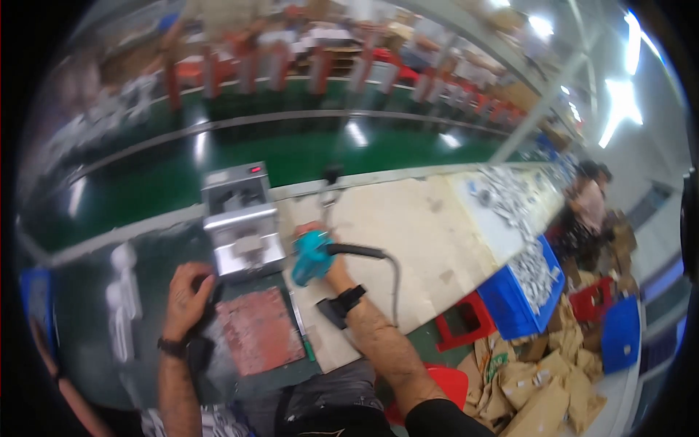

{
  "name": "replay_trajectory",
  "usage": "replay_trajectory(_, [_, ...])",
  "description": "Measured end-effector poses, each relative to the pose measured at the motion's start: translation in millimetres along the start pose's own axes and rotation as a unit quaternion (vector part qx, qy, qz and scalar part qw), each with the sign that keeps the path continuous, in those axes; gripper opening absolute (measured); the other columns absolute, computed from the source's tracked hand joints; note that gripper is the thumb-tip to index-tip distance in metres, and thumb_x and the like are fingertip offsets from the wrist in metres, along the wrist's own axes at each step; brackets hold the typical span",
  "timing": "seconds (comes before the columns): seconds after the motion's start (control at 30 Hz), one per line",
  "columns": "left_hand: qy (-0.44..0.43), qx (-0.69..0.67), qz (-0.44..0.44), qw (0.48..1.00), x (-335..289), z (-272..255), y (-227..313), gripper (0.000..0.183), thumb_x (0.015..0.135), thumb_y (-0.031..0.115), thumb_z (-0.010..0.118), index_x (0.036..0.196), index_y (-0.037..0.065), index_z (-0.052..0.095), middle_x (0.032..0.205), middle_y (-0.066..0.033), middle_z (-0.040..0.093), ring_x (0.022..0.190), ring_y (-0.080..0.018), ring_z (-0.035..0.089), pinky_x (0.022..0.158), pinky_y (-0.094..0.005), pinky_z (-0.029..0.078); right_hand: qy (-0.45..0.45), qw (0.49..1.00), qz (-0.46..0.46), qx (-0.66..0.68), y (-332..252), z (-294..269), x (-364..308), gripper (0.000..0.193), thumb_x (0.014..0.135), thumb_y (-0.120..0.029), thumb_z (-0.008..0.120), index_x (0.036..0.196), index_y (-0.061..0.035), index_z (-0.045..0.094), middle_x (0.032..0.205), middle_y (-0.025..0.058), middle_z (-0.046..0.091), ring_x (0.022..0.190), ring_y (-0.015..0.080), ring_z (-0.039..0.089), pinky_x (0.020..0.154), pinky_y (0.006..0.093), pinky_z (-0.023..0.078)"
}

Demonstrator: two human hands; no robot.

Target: The person picks up a handheld fan, places it into a screw-feeding machine, and drives a screw into the handle using a power screwdriver. They then set the fan aside and pick up a small white label to apply to the machine.

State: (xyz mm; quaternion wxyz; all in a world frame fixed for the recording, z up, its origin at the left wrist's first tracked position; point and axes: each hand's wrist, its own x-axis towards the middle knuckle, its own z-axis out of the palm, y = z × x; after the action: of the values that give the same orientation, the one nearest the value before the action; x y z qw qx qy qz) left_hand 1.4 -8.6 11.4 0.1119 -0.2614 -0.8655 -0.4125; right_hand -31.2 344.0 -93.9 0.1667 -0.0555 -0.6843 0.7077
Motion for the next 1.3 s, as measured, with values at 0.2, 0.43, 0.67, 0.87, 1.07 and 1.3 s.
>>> replay_trajectory(0.2, [0.002,-0.027,0.008,1.0,5,5,-6,0.012,0.097,0.014,0.074,0.104,0.005,0.072,0.105,-0.0097,0.073,0.103,-0.0305,0.065,0.094,-0.0406,0.052,-0.229,0.972,-0.008,0.058,20,-83,66,0.02,0.102,-0.019,0.069,0.116,-0.0055,0.064,0.115,0.0098,0.069,0.091,0.0195,0.068,0.073,0.0342,0.059])
replay_trajectory(0.43, [-0.005,-0.027,-0.026,0.999,-4,3,-18,0.014,0.099,0.022,0.074,0.104,0.009,0.074,0.108,-0.0063,0.074,0.107,-0.028,0.066,0.098,-0.0402,0.051,-0.03,0.996,-0.081,-0.035,15,-69,75,0.009,0.104,-0.012,0.066,0.108,-0.0056,0.07,0.096,0.0046,0.069,0.077,0.0149,0.064,0.067,0.0306,0.053])
replay_trajectory(0.67, [-0.01,-0.016,-0.043,0.999,-1,0,-17,0.019,0.102,0.027,0.071,0.103,0.009,0.076,0.109,-0.0062,0.074,0.109,-0.0279,0.065,0.098,-0.0404,0.051,0.015,0.994,0.025,-0.101,-65,-22,34,0.027,0.106,-0.03,0.07,0.1,-0.0039,0.072,0.079,0.0022,0.066,0.056,0.0072,0.053,0.05,0.0251,0.04])
replay_trajectory(0.87, [-0.004,0.008,-0.161,0.987,22,8,-21,0.029,0.101,0.038,0.069,0.101,0.01,0.078,0.095,-0.0076,0.076,0.098,-0.0288,0.07,0.092,-0.042,0.054,0.016,0.986,0.039,-0.162,-40,-27,48,0.026,0.105,-0.029,0.068,0.099,-0.0038,0.073,0.073,0.0013,0.066,0.063,0.0079,0.056,0.056,0.0253,0.042])
replay_trajectory(1.07, [0.087,-0.097,-0.176,0.976,52,29,-44,0.026,0.101,0.032,0.072,0.098,0.006,0.077,0.079,-0.0074,0.073,0.073,-0.0173,0.068,0.068,-0.034,0.052,0.016,0.981,0.007,-0.191,-59,-36,38,0.026,0.106,-0.027,0.067,0.102,-0.0026,0.074,0.081,0.0031,0.07,0.069,0.0099,0.063,0.06,0.0257,0.049])
replay_trajectory(1.3, [0.058,-0.11,-0.191,0.974,41,13,-26,0.028,0.1,0.03,0.074,0.093,0.002,0.076,0.072,-0.0069,0.069,0.065,-0.0133,0.062,0.064,-0.0315,0.051,-0.024,0.986,0.052,-0.157,-67,-16,33,0.021,0.107,-0.02,0.064,0.103,-0.0018,0.073,0.081,0.0026,0.069,0.068,0.0075,0.059,0.06,0.0236,0.046])
